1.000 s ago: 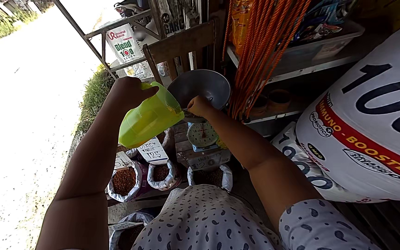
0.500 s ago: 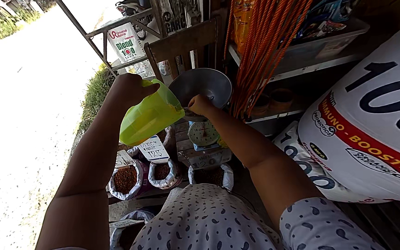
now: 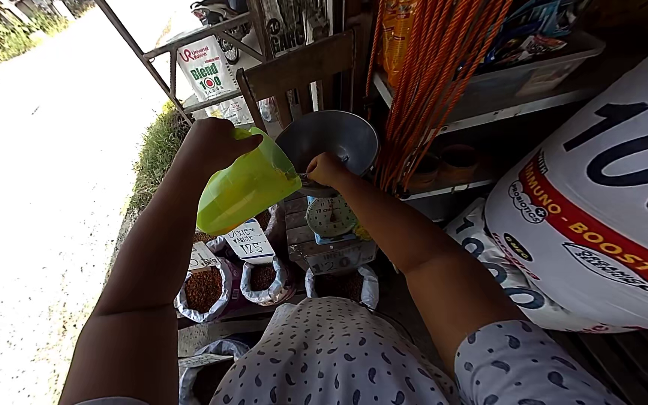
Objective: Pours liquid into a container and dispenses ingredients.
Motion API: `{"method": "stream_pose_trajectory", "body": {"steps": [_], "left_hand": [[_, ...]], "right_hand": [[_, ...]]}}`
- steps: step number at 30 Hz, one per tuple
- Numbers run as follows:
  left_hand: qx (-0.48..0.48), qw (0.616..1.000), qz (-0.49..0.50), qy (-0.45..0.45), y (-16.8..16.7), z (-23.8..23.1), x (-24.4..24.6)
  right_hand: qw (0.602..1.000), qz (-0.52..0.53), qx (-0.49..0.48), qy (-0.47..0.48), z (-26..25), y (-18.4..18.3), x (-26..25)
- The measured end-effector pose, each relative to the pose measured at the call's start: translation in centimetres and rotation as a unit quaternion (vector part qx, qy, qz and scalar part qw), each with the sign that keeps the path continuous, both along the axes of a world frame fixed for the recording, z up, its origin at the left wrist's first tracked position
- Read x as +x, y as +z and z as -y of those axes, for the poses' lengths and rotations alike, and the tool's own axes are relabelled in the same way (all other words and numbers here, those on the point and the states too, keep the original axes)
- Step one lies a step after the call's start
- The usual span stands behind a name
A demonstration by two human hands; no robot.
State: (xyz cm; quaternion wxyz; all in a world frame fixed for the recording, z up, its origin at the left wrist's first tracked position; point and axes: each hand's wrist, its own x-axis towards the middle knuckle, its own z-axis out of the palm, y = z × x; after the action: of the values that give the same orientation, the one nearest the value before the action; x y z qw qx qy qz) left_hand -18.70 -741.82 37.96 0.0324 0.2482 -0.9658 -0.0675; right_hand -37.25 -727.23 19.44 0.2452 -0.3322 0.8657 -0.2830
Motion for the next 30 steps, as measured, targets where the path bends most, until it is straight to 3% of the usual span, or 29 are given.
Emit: {"method": "stream_pose_trajectory", "body": {"steps": [30], "left_hand": [[-0.007, 1.0, 0.007, -0.001, 0.29, -0.18, -0.1]], "right_hand": [[1.0, 0.003, 0.002, -0.003, -0.2, 0.02, 0.08]]}}
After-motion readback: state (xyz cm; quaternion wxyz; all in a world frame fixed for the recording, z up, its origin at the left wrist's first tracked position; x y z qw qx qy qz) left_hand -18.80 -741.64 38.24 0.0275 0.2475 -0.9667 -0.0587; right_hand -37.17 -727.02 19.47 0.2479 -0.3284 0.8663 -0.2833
